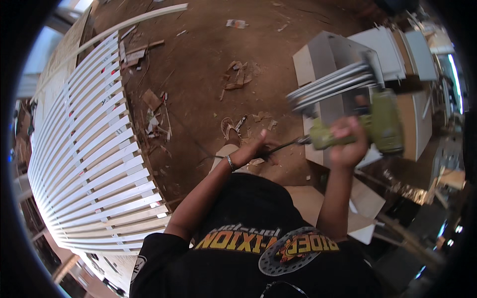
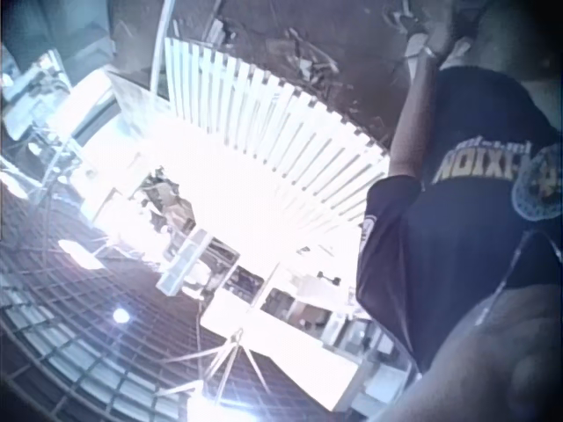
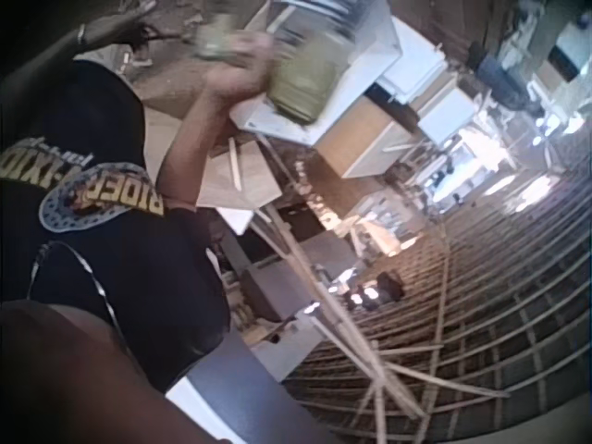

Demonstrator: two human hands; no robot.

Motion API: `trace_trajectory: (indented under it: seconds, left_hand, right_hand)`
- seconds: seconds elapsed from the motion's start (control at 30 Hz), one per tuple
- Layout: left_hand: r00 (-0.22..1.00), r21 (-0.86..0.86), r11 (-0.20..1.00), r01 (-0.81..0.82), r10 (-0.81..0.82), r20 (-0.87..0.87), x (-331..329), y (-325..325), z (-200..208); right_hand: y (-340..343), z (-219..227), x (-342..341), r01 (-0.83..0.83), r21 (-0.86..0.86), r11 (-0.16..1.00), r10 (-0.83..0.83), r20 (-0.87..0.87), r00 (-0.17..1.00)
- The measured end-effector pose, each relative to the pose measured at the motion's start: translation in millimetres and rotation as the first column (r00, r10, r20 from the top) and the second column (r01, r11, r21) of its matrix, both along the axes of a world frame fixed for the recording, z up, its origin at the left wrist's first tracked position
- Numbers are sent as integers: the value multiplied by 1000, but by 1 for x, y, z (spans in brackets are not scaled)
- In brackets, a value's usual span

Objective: The person sands a wooden slat using a power sander, aligns a wooden board against a slatted panel on a workbench, uses a nail gun to fasten the slat to the frame, and marks measurements on the wooden frame with a pencil.

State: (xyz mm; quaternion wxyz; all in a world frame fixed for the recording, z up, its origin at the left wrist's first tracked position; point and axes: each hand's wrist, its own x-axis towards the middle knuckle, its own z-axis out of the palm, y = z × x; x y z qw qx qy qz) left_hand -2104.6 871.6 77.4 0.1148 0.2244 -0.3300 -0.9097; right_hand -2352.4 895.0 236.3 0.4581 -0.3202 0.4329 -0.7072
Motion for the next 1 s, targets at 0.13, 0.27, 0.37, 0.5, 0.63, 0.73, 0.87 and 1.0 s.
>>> trace_trajectory:
  seconds: [0.13,0.27,0.37,0.5,0.63,0.73,0.87,1.0]
  left_hand:
    - [841,-689,650,319,142,523,30,-89,-9]
    - [436,-464,578,671,199,878,57,-204,-54]
    - [114,-451,373,811,656,746,63,-284,-86]
    - [171,-481,602,637,498,850,15,-452,-73]
    - [424,-834,302,462,751,506,-60,-606,17]
    - [522,-986,-52,159,852,39,-72,-717,57]
    - [409,-925,-379,-25,841,-355,-12,-855,96]
    - [-61,-972,-215,92,973,-221,101,-954,91]
  right_hand:
    - [-125,53,-46,234,-122,965,-241,-43,970]
    - [-179,41,-115,317,-136,939,-326,-647,689]
    - [-221,4,-110,368,-131,921,-200,-968,154]
    - [-305,-52,-91,305,167,938,119,-978,171]
    - [-417,-114,-103,280,351,894,257,-911,322]
    - [-537,-116,-105,199,349,916,241,-874,421]
    - [-738,-102,-107,135,103,985,56,-949,312]
    - [-925,-55,-69,71,70,995,44,-949,313]
